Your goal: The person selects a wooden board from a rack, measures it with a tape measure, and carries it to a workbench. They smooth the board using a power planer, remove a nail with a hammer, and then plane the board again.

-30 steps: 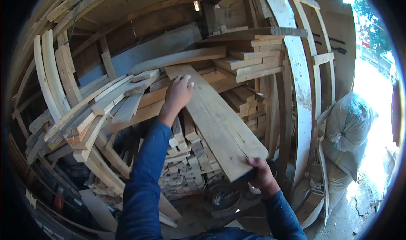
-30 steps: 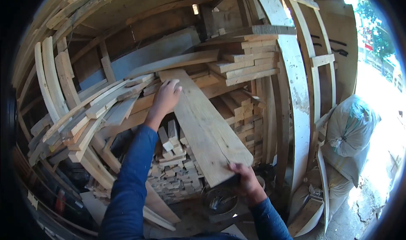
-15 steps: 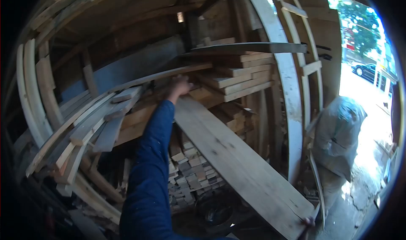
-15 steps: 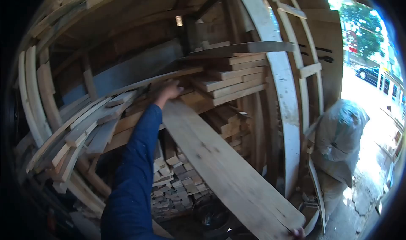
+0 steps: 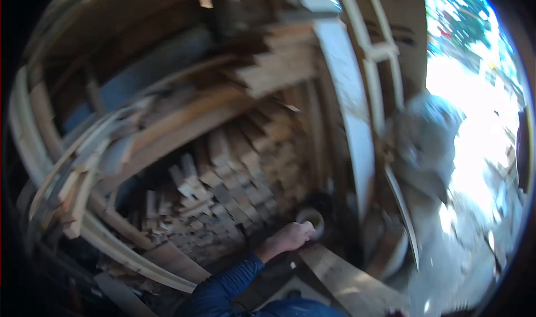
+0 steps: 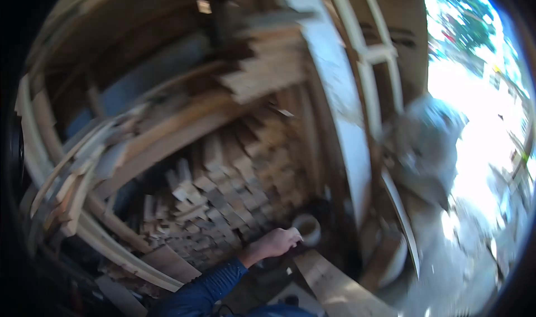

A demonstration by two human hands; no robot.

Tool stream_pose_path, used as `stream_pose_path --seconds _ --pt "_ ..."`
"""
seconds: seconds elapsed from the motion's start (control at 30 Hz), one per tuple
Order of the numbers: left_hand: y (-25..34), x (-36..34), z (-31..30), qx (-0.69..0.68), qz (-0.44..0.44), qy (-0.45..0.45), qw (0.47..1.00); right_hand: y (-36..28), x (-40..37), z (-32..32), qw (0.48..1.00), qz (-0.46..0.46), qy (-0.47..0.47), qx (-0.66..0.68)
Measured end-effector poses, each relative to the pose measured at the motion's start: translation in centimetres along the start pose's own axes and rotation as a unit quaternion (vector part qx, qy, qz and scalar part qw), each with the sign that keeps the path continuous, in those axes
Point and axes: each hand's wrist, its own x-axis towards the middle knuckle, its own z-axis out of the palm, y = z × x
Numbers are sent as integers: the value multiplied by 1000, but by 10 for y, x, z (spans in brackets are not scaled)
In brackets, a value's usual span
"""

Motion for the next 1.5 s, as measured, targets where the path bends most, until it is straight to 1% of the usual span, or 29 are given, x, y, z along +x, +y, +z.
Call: stream_pose_path --seconds 0.03,0.07,0.1,0.13,0.17,0.2,0.23,0.27,0.33,0.37,0.4,0.47,0.5,0.6,0.63,0.73,0.77,0.8,0.9,0.97,1.0,1.07,1.13,1.2,1.3,1.4,1.43,1.47,1.5 --pt "11 -20 40 -50 -30 -67 996 -2 -15 31 995 -19 90 -31" --pt "15 -36 76 114 32 -135 984 -4 -29 58 980 -31 184 -65" --pt "23 -53 112 170 25 -203 964 -6 -43 87 956 -36 274 -98" --pt "41 -66 134 148 -86 -281 944 -15 -46 109 957 -25 277 -81" --pt "6 -94 194 194 -14 -338 921 -15 -51 106 965 -6 252 -69" --pt "61 -90 181 109 -167 -459 866 -8 -48 100 955 -5 280 -100" --pt "63 -112 214 115 -178 -442 872 7 -42 57 966 15 247 -79" --pt "59 -141 248 123 -192 -419 879 11 -38 57 960 -26 271 -72" --pt "70 -160 293 19 -226 -590 775 21 -22 12 959 -29 277 -48" --pt "96 -188 293 25 -213 -499 839 17 -17 6 959 -31 278 -31" --pt "111 -187 295 13 -212 -500 839 10 -11 -7 960 -31 277 -17" --pt "130 -164 296 -10 -211 -494 844 -1 10 -45 967 13 249 -43" --pt "134 -155 294 -10 -200 -512 835 -1 24 -61 970 35 234 -53" --pt "154 -124 282 -7 -220 -505 835 -10 76 -106 952 94 289 28" --pt "152 -121 286 17 -206 -473 857 -14 93 -118 950 86 296 48" --pt "146 -102 295 68 -175 -478 858 -34 131 -128 956 40 286 49" --pt "142 -93 300 59 -185 -509 839 -40 155 -134 961 46 259 84" --pt "140 -89 304 50 -163 -497 851 -45 173 -143 961 41 264 75" --pt "140 -61 311 -30 -115 -417 901 -64 211 -126 958 30 279 65" --pt "137 -31 321 -63 -95 -367 923 -74 253 -127 923 24 376 85" --pt "128 -14 328 -59 -74 -372 923 -76 272 -128 900 23 425 97" --pt "106 33 346 -49 -25 -384 922 -108 265 -96 890 -7 447 94" --pt "103 81 353 -54 -29 -378 924 -133 271 -85 872 -32 477 107" --pt "91 120 365 -34 5 -352 935 -151 287 -98 885 -49 458 63" --pt "92 178 379 98 21 -374 922 -179 296 -95 905 -54 423 1" --pt "60 225 424 87 28 -373 923 -187 295 -102 904 -122 377 -162" --pt "68 245 422 115 5 -395 911 -186 285 -105 916 -83 340 -199" --pt "78 263 422 143 -16 -414 899 -186 269 -106 897 -63 328 -289" --pt "81 274 428 170 0 -397 902 -183 249 -107 870 -41 315 -377"
